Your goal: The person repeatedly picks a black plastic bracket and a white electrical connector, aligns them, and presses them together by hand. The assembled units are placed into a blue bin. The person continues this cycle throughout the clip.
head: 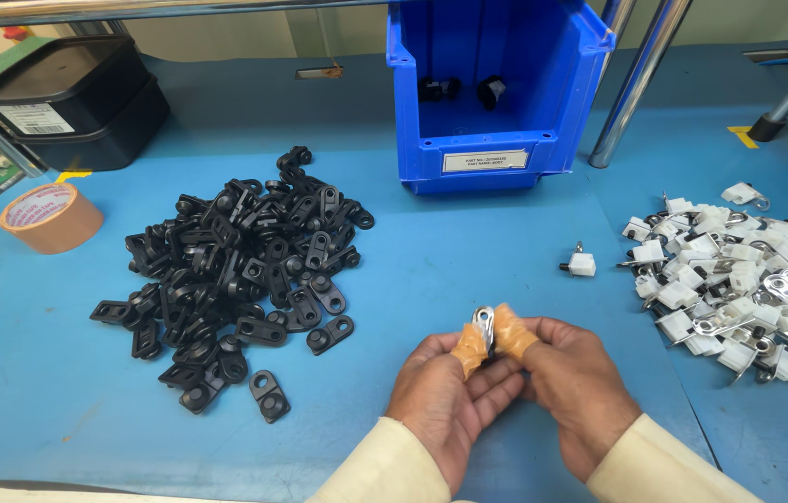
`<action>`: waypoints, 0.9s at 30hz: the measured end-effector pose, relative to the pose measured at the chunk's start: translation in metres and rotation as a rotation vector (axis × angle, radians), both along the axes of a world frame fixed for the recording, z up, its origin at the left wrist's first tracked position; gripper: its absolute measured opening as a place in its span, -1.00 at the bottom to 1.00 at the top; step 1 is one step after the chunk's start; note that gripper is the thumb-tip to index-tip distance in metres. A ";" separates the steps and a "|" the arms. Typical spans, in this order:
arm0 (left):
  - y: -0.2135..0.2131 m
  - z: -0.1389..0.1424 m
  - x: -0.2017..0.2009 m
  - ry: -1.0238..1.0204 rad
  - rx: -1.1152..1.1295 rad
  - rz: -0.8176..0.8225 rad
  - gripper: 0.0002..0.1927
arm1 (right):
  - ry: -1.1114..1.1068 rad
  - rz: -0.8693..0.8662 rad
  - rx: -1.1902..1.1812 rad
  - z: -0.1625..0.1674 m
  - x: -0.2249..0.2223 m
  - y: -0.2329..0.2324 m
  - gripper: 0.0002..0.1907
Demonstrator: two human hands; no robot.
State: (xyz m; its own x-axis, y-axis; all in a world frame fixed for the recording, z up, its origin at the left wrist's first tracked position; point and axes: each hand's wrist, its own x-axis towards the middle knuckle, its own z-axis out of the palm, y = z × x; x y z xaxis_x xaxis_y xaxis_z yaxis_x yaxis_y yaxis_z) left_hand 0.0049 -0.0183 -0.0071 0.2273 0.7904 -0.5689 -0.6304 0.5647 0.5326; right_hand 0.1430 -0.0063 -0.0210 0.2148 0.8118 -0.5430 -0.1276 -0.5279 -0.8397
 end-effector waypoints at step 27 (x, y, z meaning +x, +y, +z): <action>0.002 0.006 0.010 0.408 0.060 -0.003 -0.82 | 0.001 0.076 0.051 -0.004 0.001 0.020 -0.70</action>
